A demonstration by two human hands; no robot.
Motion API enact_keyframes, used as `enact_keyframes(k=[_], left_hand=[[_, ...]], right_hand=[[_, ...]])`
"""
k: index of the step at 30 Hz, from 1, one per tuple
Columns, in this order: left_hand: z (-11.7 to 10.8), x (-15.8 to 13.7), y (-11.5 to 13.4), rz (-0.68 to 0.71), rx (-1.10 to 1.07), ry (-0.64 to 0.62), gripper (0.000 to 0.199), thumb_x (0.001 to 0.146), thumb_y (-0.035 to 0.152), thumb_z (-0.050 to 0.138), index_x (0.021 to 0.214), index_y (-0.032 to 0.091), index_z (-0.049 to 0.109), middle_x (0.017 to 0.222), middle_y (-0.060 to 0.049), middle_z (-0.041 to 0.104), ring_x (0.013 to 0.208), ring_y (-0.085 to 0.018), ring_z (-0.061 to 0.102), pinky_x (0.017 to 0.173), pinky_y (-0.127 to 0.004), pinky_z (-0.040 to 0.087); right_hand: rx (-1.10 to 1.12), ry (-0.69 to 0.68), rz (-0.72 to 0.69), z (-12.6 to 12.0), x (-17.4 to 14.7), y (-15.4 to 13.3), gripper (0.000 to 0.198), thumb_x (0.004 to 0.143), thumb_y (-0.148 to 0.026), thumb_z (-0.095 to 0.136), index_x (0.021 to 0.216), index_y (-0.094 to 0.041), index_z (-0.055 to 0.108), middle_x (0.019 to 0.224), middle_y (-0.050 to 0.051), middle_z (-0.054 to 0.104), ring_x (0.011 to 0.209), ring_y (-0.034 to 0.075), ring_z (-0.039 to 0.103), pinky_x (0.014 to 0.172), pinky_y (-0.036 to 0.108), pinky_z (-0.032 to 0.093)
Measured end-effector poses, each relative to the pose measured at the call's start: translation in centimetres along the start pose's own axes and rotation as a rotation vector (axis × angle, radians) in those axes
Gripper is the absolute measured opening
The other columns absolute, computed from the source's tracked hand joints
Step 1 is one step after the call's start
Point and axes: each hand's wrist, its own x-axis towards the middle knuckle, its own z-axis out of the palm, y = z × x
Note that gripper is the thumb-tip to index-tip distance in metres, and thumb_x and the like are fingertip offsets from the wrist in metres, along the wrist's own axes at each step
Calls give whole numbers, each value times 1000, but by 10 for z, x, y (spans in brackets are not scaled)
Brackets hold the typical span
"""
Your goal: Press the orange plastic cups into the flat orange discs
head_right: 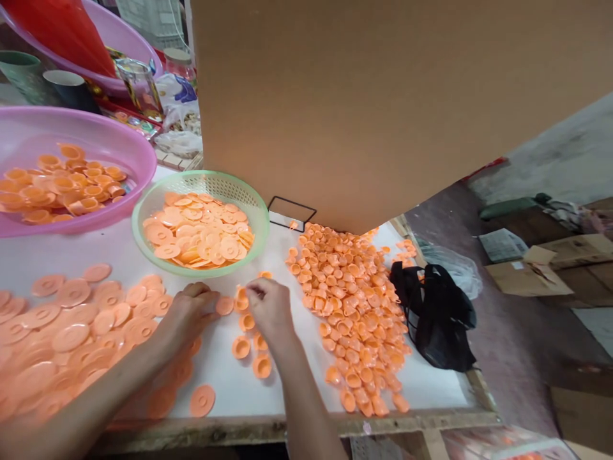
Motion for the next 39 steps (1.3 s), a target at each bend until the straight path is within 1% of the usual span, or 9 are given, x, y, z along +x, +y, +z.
enact_keyframes(k=[3, 6, 8, 13, 19, 24, 31, 34, 39], left_hand=[[-6, -3, 0, 9, 4, -22, 19, 82, 23, 64, 99, 26, 71, 100, -6, 64, 94, -23, 56, 78, -35, 40], [-10, -4, 8, -16, 33, -10, 27, 81, 27, 67, 108, 25, 68, 107, -7, 63, 100, -24, 55, 79, -35, 37], [-10, -3, 15, -12, 44, -9, 33, 79, 29, 69, 112, 25, 66, 106, -7, 63, 101, -25, 54, 79, -35, 36], [-6, -6, 18, 18, 42, -70, 19, 76, 18, 69, 93, 26, 70, 95, -5, 62, 96, -24, 53, 77, -34, 33], [-7, -26, 2, 29, -8, -81, 38, 71, 18, 75, 108, 26, 67, 103, -5, 63, 98, -24, 54, 78, -34, 33], [0, -24, -2, 63, -41, -52, 10, 79, 19, 66, 89, 20, 70, 90, -6, 66, 91, -22, 56, 77, -35, 34], [-19, -17, 4, -36, -179, -152, 32, 72, 13, 64, 103, 21, 70, 94, -6, 70, 91, -22, 61, 77, -31, 41], [-28, -10, 10, -69, -294, -198, 21, 73, 16, 62, 91, 19, 73, 82, -4, 69, 79, -18, 61, 70, -27, 43], [-24, -8, 5, -109, -300, -103, 23, 77, 9, 51, 86, 16, 72, 81, -5, 67, 73, -15, 61, 68, -25, 43]], right_hand=[[-65, -62, -34, 25, -15, -13, 19, 77, -10, 55, 72, -22, 70, 77, 1, 71, 76, 16, 63, 72, 26, 46], [-182, -85, -65, 36, -14, -16, 22, 78, -6, 55, 72, -22, 69, 78, 2, 69, 85, 19, 59, 78, 28, 44], [-203, -74, -67, 36, -11, -16, 22, 78, -5, 54, 73, -22, 68, 78, 2, 68, 87, 20, 57, 78, 29, 44], [-193, -37, -45, 32, -18, -17, 19, 78, -5, 56, 72, -22, 63, 80, 2, 65, 89, 21, 54, 78, 30, 43], [-351, -85, -83, 46, -44, -18, 17, 82, -6, 57, 74, -20, 62, 82, 3, 64, 86, 21, 51, 78, 31, 38], [-552, -92, -126, 66, -52, -21, 16, 82, -5, 54, 77, -18, 61, 85, 5, 62, 87, 22, 49, 77, 34, 33], [-650, -71, -119, 75, -53, -19, 15, 79, -5, 52, 76, -18, 59, 84, 7, 61, 85, 23, 50, 78, 36, 32], [-674, -67, -141, 75, -54, -20, 14, 76, -6, 53, 78, -18, 60, 82, 8, 62, 87, 24, 51, 79, 37, 33], [-625, -89, -143, 72, -53, -23, 14, 78, -7, 53, 75, -18, 61, 79, 7, 63, 85, 23, 55, 78, 34, 36]])
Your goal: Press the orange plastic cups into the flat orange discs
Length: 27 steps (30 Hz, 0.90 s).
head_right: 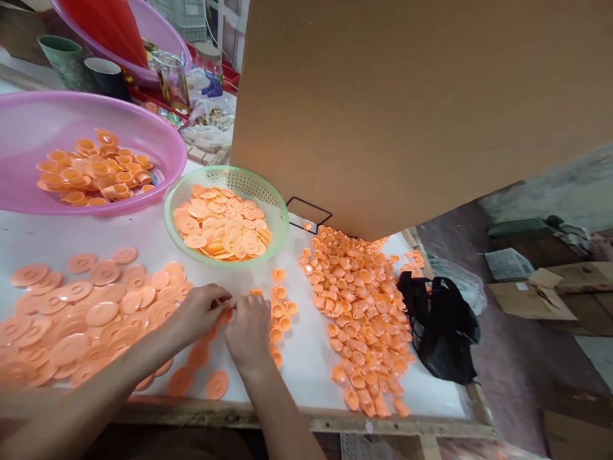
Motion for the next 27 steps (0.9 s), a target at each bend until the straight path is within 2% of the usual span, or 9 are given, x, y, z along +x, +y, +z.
enact_keyframes(k=[2, 5, 8, 13, 16, 21, 24, 27], left_hand=[[-2, -3, -6, -18, 78, 24, 26, 75, 5, 49, 83, 16, 71, 80, -5, 66, 73, -15, 60, 68, -25, 41], [-5, -9, -11, 11, 205, -27, 23, 70, 3, 51, 76, 17, 69, 77, -4, 64, 74, -18, 59, 66, -27, 38], [-5, -11, -9, 68, 250, -46, 22, 72, 4, 54, 79, 19, 69, 82, -5, 66, 84, -21, 60, 70, -30, 36], [-2, -9, -6, 61, 287, -60, 19, 77, 8, 57, 80, 21, 70, 84, -5, 68, 90, -23, 59, 71, -32, 32], [0, -9, -6, 71, 301, -61, 18, 78, 9, 57, 82, 21, 70, 86, -6, 68, 91, -23, 59, 71, -33, 31], [6, -10, -5, 118, 327, -30, 20, 75, 3, 53, 73, 17, 67, 81, -8, 67, 87, -23, 59, 72, -33, 34], [2, -8, -4, 103, 258, -50, 21, 77, 6, 51, 70, 17, 67, 77, -8, 67, 80, -22, 60, 69, -31, 36], [-2, -2, 1, 15, 54, -63, 21, 82, 15, 51, 73, 18, 69, 71, -4, 68, 70, -18, 61, 64, -27, 37]], right_hand=[[71, -34, 6, -2, 0, 1, 13, 80, -10, 54, 73, -19, 61, 79, 5, 65, 81, 20, 57, 73, 30, 37], [169, -71, 61, -4, 0, 2, 13, 83, -13, 54, 75, -19, 61, 74, 2, 65, 70, 16, 59, 64, 25, 37], [249, -57, 103, -2, -1, 5, 16, 84, -12, 51, 74, -20, 61, 68, 1, 65, 63, 15, 59, 59, 23, 36], [385, -35, 190, 2, 0, 19, 17, 80, -13, 53, 67, -20, 61, 59, -1, 63, 56, 14, 58, 55, 21, 38], [379, -43, 214, 3, 1, 24, 17, 79, -15, 54, 66, -20, 61, 57, -1, 63, 55, 14, 58, 54, 21, 38], [271, -48, 148, 1, 4, 12, 17, 79, -11, 51, 68, -20, 59, 63, 1, 64, 59, 15, 57, 56, 22, 37], [238, -61, 136, -1, 6, 7, 16, 79, -9, 51, 67, -20, 56, 63, 0, 61, 59, 14, 56, 56, 22, 36], [233, -79, 118, -3, 7, 6, 16, 80, -9, 51, 69, -20, 54, 65, 0, 60, 60, 15, 55, 56, 22, 35]])
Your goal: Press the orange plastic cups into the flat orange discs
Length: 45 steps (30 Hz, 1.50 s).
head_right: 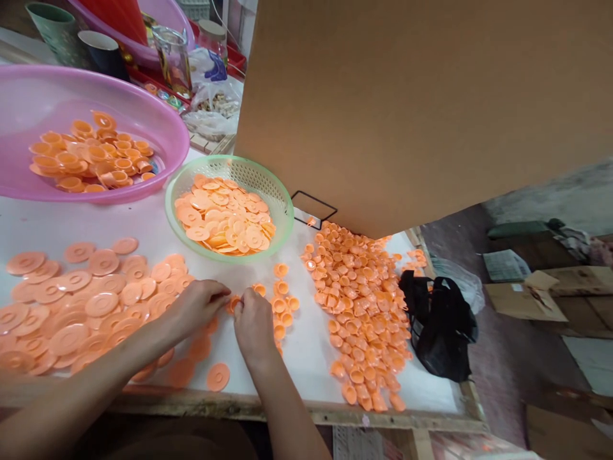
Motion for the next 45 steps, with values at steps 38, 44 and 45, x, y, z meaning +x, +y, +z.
enact_keyframes(k=[38, 44, 45], left_hand=[[3, -20, -14, 266, 378, 49, 6, 77, 17, 67, 76, 22, 69, 97, -6, 63, 96, -23, 51, 75, -35, 34], [3, -20, -22, 317, 367, 97, 16, 73, 23, 77, 88, 27, 72, 115, -7, 60, 109, -27, 48, 80, -38, 32], [5, -20, -23, 313, 356, 100, 15, 74, 24, 77, 87, 27, 73, 115, -7, 60, 109, -27, 48, 80, -38, 33]], right_hand=[[329, 87, -38, -45, -2, 42, 13, 80, -16, 56, 76, -21, 67, 76, -1, 70, 72, 16, 61, 69, 25, 43], [-1, 15, -167, -12, -19, 9, 16, 81, -9, 59, 71, -20, 63, 76, 1, 68, 82, 18, 55, 75, 30, 35], [-45, 18, -168, -8, -18, 7, 16, 81, -8, 58, 70, -19, 62, 76, 1, 67, 81, 19, 54, 75, 31, 34]])
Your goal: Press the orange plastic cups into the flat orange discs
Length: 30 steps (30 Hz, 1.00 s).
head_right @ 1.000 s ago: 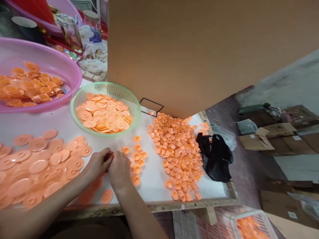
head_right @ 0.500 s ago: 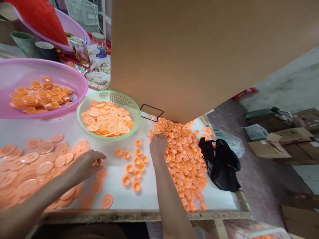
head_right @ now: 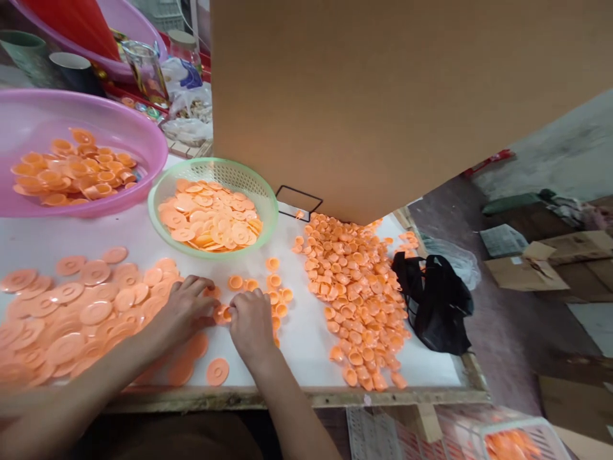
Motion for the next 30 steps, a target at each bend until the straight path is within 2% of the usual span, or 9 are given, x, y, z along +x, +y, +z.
enact_keyframes(k=[5, 8, 12, 14, 16, 19, 23, 27, 30], left_hand=[[3, 0, 4, -66, -53, 36, 8, 75, 25, 75, 83, 25, 74, 114, -8, 63, 109, -27, 50, 82, -39, 34], [-5, 1, 12, -119, -138, -16, 9, 77, 19, 68, 83, 23, 73, 105, -8, 66, 102, -25, 55, 78, -36, 36], [-9, 6, 24, -407, -476, -140, 10, 76, 17, 59, 74, 18, 68, 64, -2, 64, 64, -16, 59, 61, -26, 38], [-5, 10, 27, -545, -579, -147, 8, 71, 16, 59, 63, 17, 61, 55, 2, 60, 53, -13, 57, 54, -24, 37], [0, 11, 28, -614, -637, -144, 13, 70, 18, 57, 57, 18, 55, 51, 3, 57, 47, -12, 57, 49, -22, 37], [5, 8, 27, -666, -713, -154, 20, 74, 28, 53, 56, 19, 51, 46, 4, 54, 42, -13, 57, 44, -21, 38], [4, 7, 23, -695, -776, -206, 21, 73, 34, 55, 59, 18, 56, 41, 4, 54, 41, -15, 57, 43, -22, 41], [3, 15, 23, -635, -703, -186, 19, 69, 28, 57, 53, 18, 55, 39, 4, 53, 40, -13, 55, 45, -22, 39], [1, 15, 27, -581, -684, -170, 20, 70, 30, 59, 55, 18, 58, 41, 3, 55, 42, -14, 56, 47, -22, 40]], right_hand=[[-148, 7, -4, 15, 4, -8, 15, 74, -3, 57, 70, -17, 60, 75, 4, 64, 80, 21, 52, 73, 32, 32], [-158, 5, -27, 16, 4, -10, 16, 73, -2, 57, 69, -17, 59, 75, 4, 63, 79, 20, 51, 73, 32, 33], [-55, -30, -71, 11, 7, -5, 18, 78, -4, 56, 67, -18, 59, 72, 1, 63, 75, 18, 51, 70, 29, 34], [-12, -48, -81, 9, 7, -2, 20, 80, -5, 55, 66, -18, 59, 71, 0, 62, 74, 17, 51, 69, 27, 34], [-8, -49, -95, 10, 6, -1, 21, 81, -6, 55, 65, -19, 58, 70, 1, 61, 73, 17, 50, 68, 28, 34], [-63, -6, -79, 15, 1, -3, 22, 84, -9, 53, 66, -19, 58, 72, 3, 59, 75, 19, 49, 69, 30, 34], [-142, 27, -31, 24, -1, -11, 19, 85, -12, 53, 70, -18, 62, 75, 6, 60, 78, 22, 49, 74, 33, 36], [-194, 28, -15, 25, 5, -17, 12, 80, -14, 59, 70, -17, 65, 74, 7, 63, 83, 24, 52, 78, 36, 37], [-157, -45, -91, 12, 8, -8, 17, 79, -12, 58, 66, -18, 66, 68, 4, 63, 75, 21, 54, 73, 32, 39]])
